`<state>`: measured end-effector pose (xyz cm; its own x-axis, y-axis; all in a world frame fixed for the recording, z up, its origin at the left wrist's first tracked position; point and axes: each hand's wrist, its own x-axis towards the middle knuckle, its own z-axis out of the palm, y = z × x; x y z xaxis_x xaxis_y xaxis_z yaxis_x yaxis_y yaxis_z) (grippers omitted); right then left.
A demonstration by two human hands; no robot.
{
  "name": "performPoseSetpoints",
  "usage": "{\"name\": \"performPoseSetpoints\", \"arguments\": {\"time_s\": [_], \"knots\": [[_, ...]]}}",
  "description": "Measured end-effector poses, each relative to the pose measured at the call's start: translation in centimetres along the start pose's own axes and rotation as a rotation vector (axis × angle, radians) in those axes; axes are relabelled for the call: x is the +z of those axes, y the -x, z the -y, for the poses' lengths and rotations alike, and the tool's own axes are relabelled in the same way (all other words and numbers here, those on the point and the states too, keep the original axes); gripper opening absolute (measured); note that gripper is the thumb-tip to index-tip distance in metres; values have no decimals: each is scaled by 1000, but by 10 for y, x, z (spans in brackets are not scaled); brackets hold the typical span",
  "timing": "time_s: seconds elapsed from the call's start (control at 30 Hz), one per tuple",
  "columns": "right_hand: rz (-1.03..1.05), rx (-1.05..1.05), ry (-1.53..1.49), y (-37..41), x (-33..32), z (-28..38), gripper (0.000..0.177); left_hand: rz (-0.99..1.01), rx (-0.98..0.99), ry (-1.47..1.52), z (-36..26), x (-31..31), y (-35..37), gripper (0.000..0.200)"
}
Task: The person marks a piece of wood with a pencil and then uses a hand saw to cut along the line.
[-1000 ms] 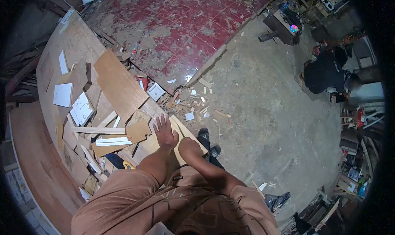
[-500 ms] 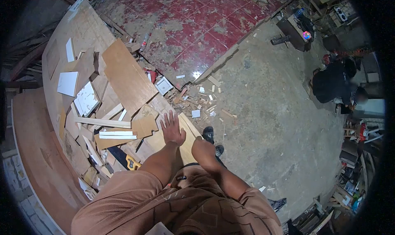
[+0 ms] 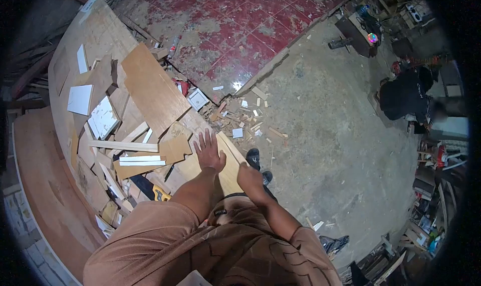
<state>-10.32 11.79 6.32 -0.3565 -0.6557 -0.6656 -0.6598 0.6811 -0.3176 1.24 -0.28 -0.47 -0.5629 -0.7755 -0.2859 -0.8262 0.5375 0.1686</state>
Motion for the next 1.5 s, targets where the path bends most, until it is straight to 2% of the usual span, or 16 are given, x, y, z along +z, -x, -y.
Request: {"name": "performPoseSetpoints", "arguments": {"time_s": [0.1,0.2,0.3,0.37,0.47,0.63,0.7,0.83,0.97,1.17,1.5], "knots": [[83,50,-30,41,-36,-6,24,8,-11,-37,-1,2,-4,85],[109,8,-35,38,-52,-2,24,15,-13,-29,0,2,-1,85],[80,-44,-4,-6,-16,3,24,39,-29,-55,1,4,-1,85],[-73,-52,2,-40,9,22,25,36,-24,-37,0,2,-1,85],[-120,-57,-53,-62,9,36,25,47,-34,-26,0,2,-1,85],[-1,10,-47,-19,-3,10,21,63,-26,-40,0,0,-2,87],[-43,-64,28,17,-2,-11,20,52,-15,-30,0,5,0,87],[25,-24,-28,63,-7,-25,19,12,-19,-11,2,7,-1,87],[-32,-66,-29,31,-3,-22,20,-43,7,60,1,1,1,82],[-122,-170,-4,-34,-2,-6,22,-57,-53,-19,-1,4,-3,86],[-236,-246,33,-38,22,6,22,-73,-40,-11,-6,1,11,83]]}}
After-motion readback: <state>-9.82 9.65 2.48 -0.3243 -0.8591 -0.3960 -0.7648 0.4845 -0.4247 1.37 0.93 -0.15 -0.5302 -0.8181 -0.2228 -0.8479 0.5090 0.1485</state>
